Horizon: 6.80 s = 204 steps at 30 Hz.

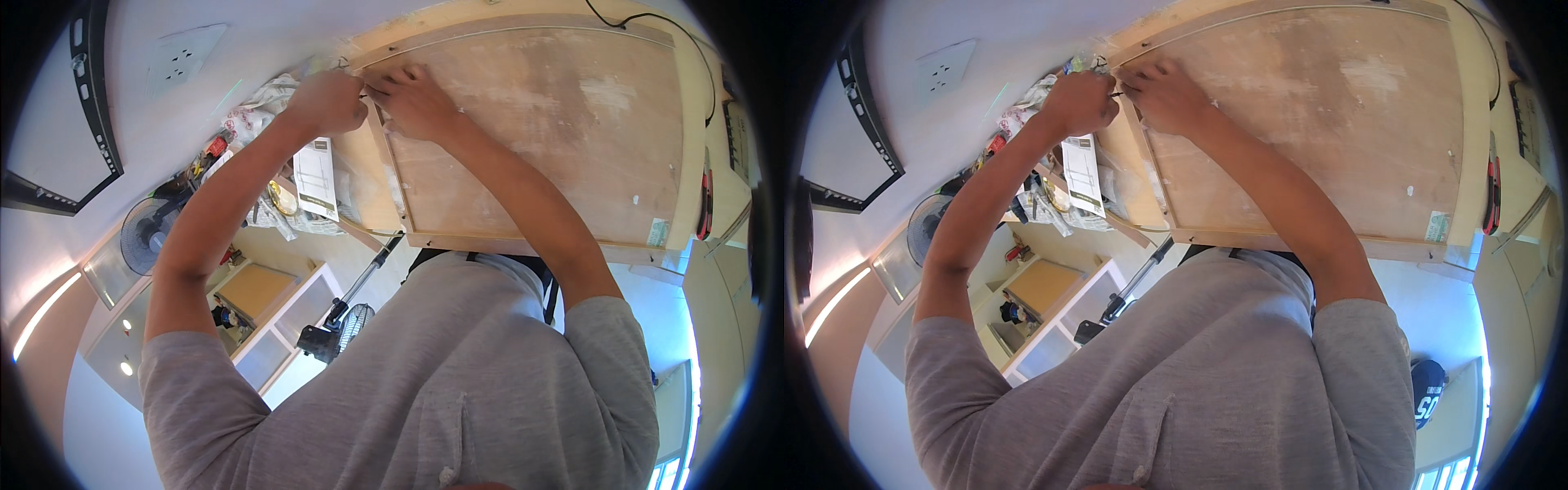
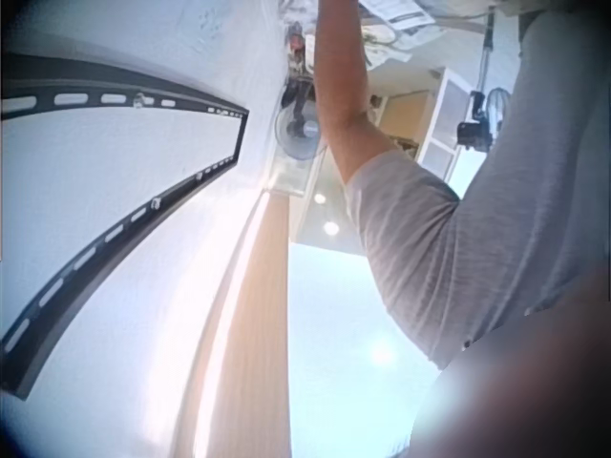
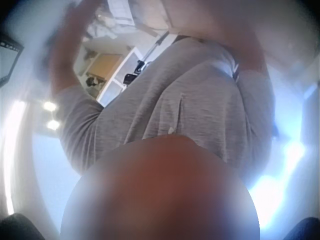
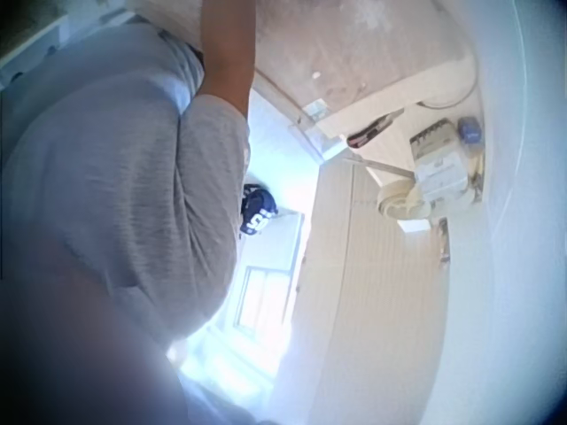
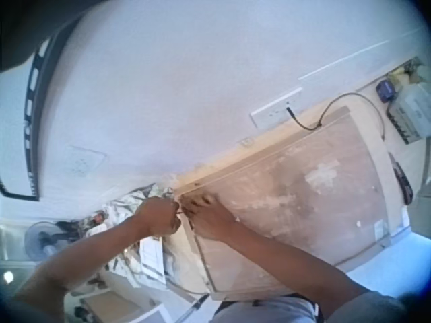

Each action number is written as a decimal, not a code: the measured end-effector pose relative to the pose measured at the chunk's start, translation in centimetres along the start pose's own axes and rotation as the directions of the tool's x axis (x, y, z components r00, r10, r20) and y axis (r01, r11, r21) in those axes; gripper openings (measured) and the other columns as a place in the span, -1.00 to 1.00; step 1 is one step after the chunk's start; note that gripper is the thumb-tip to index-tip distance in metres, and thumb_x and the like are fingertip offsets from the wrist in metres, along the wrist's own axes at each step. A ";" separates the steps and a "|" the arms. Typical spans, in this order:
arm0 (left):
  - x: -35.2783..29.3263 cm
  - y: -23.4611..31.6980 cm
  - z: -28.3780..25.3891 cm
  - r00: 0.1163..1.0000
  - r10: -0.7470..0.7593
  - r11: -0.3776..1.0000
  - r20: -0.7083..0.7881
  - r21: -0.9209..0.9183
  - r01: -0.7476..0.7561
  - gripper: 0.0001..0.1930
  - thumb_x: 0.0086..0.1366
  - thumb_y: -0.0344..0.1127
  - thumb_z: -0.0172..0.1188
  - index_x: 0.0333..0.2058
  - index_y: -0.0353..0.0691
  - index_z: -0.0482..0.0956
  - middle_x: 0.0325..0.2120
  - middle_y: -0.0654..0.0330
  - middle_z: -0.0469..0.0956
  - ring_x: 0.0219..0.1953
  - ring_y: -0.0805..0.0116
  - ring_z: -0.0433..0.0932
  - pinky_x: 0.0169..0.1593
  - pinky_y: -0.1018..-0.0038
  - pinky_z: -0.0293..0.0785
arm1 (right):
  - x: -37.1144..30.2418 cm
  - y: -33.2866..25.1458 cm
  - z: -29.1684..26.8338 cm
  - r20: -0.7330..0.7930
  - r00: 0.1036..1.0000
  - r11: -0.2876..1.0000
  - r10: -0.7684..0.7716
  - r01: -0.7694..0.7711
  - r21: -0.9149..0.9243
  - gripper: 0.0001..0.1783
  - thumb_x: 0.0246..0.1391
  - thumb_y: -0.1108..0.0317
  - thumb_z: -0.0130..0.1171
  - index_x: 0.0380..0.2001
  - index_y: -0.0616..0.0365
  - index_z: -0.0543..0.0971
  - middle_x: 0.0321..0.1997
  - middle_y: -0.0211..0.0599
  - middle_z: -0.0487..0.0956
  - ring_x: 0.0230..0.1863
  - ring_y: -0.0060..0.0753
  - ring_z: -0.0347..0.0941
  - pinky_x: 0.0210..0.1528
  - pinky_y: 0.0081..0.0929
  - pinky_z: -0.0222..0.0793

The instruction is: The person uses a screwdriver to fasten screws into a wooden board on a workbench. After securing the board, the person walks to another area and, with another person, lifts a large flat-screen TV from the floor.

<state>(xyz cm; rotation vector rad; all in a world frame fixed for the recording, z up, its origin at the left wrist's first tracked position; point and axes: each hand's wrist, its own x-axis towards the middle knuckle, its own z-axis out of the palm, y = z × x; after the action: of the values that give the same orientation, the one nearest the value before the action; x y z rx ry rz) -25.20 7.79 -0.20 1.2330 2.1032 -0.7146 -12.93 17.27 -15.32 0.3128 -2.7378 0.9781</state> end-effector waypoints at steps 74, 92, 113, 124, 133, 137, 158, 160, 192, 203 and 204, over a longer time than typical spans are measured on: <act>0.3 -3.0 1.8 0.810 -0.264 0.051 0.523 -0.832 0.553 -0.79 0.26 -0.26 0.22 -0.19 -0.24 0.63 -0.48 0.15 0.60 -0.69 0.44 0.42 -0.62 0.50 0.32 | 1.8 0.5 -1.5 0.126 0.992 0.999 0.009 -0.014 0.038 -0.34 -0.12 0.00 0.48 0.12 -0.08 0.68 0.42 -0.64 0.44 0.39 -0.43 0.27 0.37 -0.25 0.12; 0.4 -2.9 1.9 0.838 -0.253 0.167 0.483 -0.832 0.529 -0.81 0.23 -0.30 0.25 -0.23 -0.24 0.65 -0.50 0.05 0.63 -0.70 0.41 0.45 -0.67 0.45 0.28 | 1.7 0.6 -1.1 0.063 0.998 1.000 0.003 -0.005 0.031 -0.36 -0.13 0.02 0.48 0.10 -0.10 0.69 0.43 -0.68 0.42 0.38 -0.44 0.28 0.37 -0.27 0.13; 0.3 -1.8 1.7 0.988 -0.085 0.914 0.127 -0.386 0.128 -0.65 0.10 -0.30 0.31 -0.09 -0.17 0.65 -0.41 -0.01 0.65 -0.36 0.17 0.67 -0.24 0.20 0.59 | 1.9 0.6 -1.1 0.134 0.991 0.999 0.021 -0.027 0.041 -0.34 -0.09 0.01 0.45 0.14 -0.11 0.66 0.43 -0.66 0.43 0.41 -0.48 0.25 0.36 -0.24 0.10; -0.1 -2.8 2.3 0.767 -0.285 0.078 0.574 -0.784 0.616 -0.72 0.15 -0.36 0.32 -0.15 -0.30 0.64 -0.46 0.09 0.62 -0.48 0.32 0.60 -0.40 0.38 0.54 | 1.7 0.4 -1.4 0.107 0.994 1.000 0.007 -0.009 0.012 -0.38 -0.10 0.06 0.43 0.11 -0.12 0.68 0.42 -0.67 0.43 0.38 -0.48 0.28 0.36 -0.27 0.11; -0.2 -1.2 2.6 0.997 -0.009 1.000 0.071 0.003 0.009 -0.68 0.11 -0.33 0.27 -0.12 -0.23 0.66 -0.35 0.03 0.69 -0.30 0.08 0.71 -0.23 0.18 0.63 | 1.8 0.7 -0.6 0.069 0.998 0.999 0.011 -0.014 0.049 -0.44 -0.09 0.08 0.41 0.06 -0.09 0.71 0.44 -0.65 0.43 0.37 -0.47 0.29 0.35 -0.25 0.12; -0.8 -0.6 1.2 0.998 0.039 0.999 -0.041 0.017 -0.038 -0.72 0.18 -0.29 0.24 -0.12 -0.17 0.67 -0.27 0.08 0.70 -0.38 0.11 0.69 -0.33 0.18 0.61 | 1.8 0.8 -1.0 0.080 0.997 1.000 0.000 -0.002 0.027 -0.42 -0.10 0.07 0.42 0.06 -0.09 0.70 0.43 -0.65 0.43 0.37 -0.45 0.29 0.35 -0.24 0.14; -0.2 -2.2 1.7 0.888 -0.326 0.424 0.324 -0.790 0.444 -0.75 0.14 -0.27 0.34 -0.24 -0.27 0.65 -0.42 0.05 0.67 -0.61 0.30 0.53 -0.55 0.38 0.40 | 1.7 0.6 -1.3 0.021 1.000 1.000 -0.012 0.012 0.029 -0.41 -0.13 0.03 0.45 0.05 -0.10 0.71 0.42 -0.66 0.44 0.33 -0.44 0.31 0.31 -0.27 0.16; 0.6 -3.0 2.0 0.783 -0.288 0.119 0.551 -0.791 0.600 -0.79 0.14 -0.29 0.33 -0.28 -0.26 0.65 -0.45 0.06 0.66 -0.69 0.35 0.47 -0.63 0.42 0.33 | 1.7 0.7 -1.2 0.023 1.000 0.999 -0.016 0.015 0.028 -0.41 -0.14 0.03 0.46 0.04 -0.10 0.71 0.42 -0.66 0.44 0.33 -0.44 0.31 0.31 -0.27 0.16; -0.2 -2.0 1.4 0.927 -0.264 0.572 0.267 -0.731 0.373 -0.71 0.20 -0.28 0.31 -0.11 -0.23 0.64 -0.33 0.07 0.66 -0.52 0.23 0.60 -0.50 0.33 0.49 | 1.7 0.9 -0.6 0.053 0.999 1.000 -0.006 0.006 -0.002 -0.45 -0.13 0.00 0.43 -0.02 -0.11 0.74 0.32 -0.72 0.52 0.31 -0.47 0.32 0.25 -0.32 0.17; 0.6 -1.5 2.2 0.983 0.135 0.967 0.124 0.200 -0.158 -0.62 0.10 -0.37 0.34 -0.06 -0.25 0.63 -0.42 0.11 0.63 -0.44 0.31 0.60 -0.31 0.34 0.55 | 2.0 0.9 -0.6 0.119 0.993 1.000 0.003 -0.005 0.017 -0.32 -0.13 -0.01 0.49 0.14 -0.17 0.65 0.40 -0.70 0.44 0.34 -0.41 0.29 0.29 -0.23 0.15; 0.2 -1.1 1.9 0.984 0.123 0.959 0.132 0.240 -0.152 -0.61 0.11 -0.35 0.35 -0.04 -0.24 0.63 -0.41 0.12 0.64 -0.42 0.31 0.60 -0.28 0.32 0.56 | 2.0 0.9 -0.7 0.134 0.991 1.000 0.004 -0.006 0.014 -0.31 -0.14 -0.02 0.49 0.14 -0.17 0.64 0.40 -0.70 0.44 0.34 -0.41 0.29 0.29 -0.23 0.15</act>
<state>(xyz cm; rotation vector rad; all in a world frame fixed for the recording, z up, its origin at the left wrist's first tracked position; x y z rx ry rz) -25.86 6.13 -1.44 1.4200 1.8543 -0.9854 -14.94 18.12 -14.77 0.3879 -2.8535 1.0131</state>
